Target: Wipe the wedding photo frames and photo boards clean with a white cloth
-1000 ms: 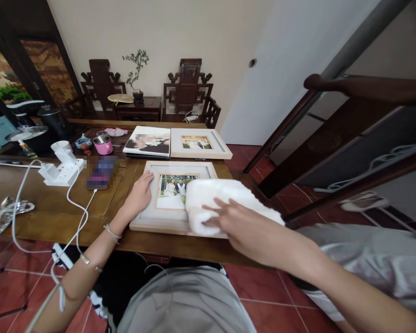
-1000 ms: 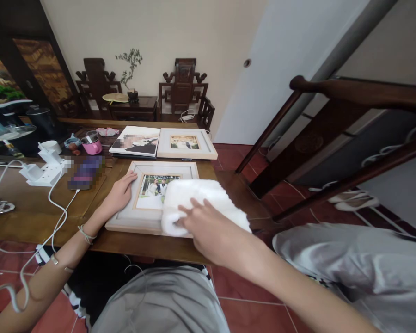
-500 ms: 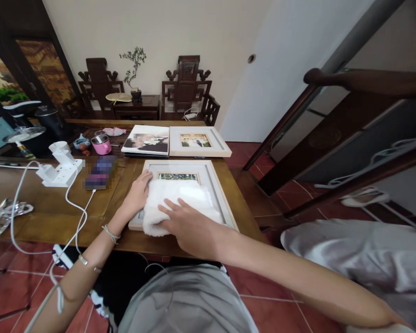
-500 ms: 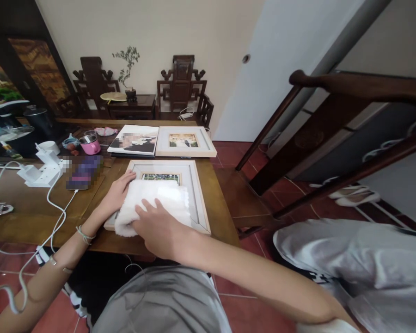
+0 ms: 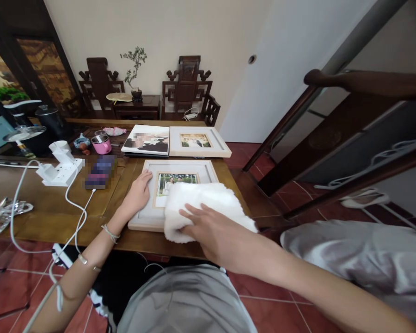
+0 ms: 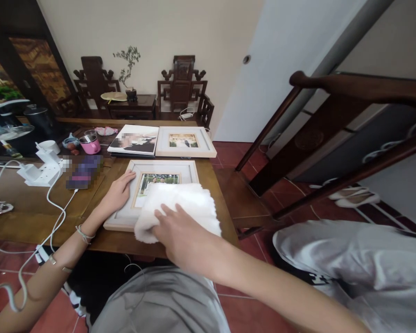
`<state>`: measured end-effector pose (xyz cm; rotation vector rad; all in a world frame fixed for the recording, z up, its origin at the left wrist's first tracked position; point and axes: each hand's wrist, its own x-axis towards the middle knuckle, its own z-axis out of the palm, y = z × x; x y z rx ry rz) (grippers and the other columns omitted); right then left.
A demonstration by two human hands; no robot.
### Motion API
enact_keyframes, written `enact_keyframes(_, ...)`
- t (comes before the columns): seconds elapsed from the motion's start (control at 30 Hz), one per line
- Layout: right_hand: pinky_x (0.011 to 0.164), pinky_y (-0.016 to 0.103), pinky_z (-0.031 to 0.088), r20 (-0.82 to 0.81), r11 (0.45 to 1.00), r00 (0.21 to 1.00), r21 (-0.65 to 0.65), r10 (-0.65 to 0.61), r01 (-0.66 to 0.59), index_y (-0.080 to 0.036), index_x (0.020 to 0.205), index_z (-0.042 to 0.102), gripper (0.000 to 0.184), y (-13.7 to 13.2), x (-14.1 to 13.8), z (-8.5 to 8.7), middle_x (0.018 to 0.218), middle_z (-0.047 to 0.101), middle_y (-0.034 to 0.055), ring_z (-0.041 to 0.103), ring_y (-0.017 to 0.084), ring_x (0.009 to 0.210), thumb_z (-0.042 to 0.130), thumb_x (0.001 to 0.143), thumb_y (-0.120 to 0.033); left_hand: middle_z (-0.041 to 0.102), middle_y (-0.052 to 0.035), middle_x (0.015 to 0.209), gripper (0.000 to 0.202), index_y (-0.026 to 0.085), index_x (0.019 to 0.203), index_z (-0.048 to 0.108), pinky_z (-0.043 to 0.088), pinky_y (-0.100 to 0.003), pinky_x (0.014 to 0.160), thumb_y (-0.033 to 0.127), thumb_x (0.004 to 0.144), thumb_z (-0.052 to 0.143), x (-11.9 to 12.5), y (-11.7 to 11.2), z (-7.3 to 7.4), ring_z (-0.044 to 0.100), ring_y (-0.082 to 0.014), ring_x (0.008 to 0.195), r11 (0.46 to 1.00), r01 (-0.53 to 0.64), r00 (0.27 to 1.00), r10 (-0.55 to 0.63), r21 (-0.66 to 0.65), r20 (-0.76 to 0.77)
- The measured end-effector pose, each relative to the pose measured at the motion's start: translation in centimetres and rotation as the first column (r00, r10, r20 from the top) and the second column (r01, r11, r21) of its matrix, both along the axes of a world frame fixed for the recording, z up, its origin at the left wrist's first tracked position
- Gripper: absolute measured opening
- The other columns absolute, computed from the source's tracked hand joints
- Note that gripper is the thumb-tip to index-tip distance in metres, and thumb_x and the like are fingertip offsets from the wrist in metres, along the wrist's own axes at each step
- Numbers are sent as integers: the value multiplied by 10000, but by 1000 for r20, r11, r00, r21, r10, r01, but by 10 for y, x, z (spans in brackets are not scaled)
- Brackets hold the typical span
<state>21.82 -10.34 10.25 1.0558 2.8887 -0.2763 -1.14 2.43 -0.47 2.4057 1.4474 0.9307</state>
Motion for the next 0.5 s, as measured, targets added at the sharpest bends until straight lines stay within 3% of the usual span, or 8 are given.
enact_keyframes(0.13,1023,510,328,-5,996,997,38,77,-77,-112,1058,671,371,12,-30,-16,1335,512,193,400,335,1289,486,746,-36,553,-154,1336,456,71,1220,569,326,-449,1127,62,821,350,-2,0,1,425,-246,1327,1000,8,1000,-8,-7,2)
enact_keyframes(0.23,1023,493,335,-29,994,996,61,90,-88,-106,1077,660,386,18,-36,-20,1331,521,187,413,312,1284,459,759,-19,553,-119,1345,449,118,1224,572,328,-459,1124,79,827,366,-4,1,0,424,-241,1329,999,24,999,-24,-21,35)
enact_keyframes(0.4,977,438,397,-17,999,999,-33,28,-28,-128,932,690,351,8,-4,0,1222,605,164,519,279,1182,460,704,7,561,-126,1332,450,102,1217,574,314,-455,1135,70,824,358,-3,1,-3,427,-237,1326,1000,18,999,-18,-5,47)
enact_keyframes(0.5,925,415,438,74,997,996,-49,-54,58,-136,903,701,387,-1,19,16,1123,653,158,581,275,1095,430,684,31,565,-138,1324,454,88,1214,573,322,-450,1132,60,816,357,-2,1,-4,429,-239,1325,1000,14,999,-14,-4,42)
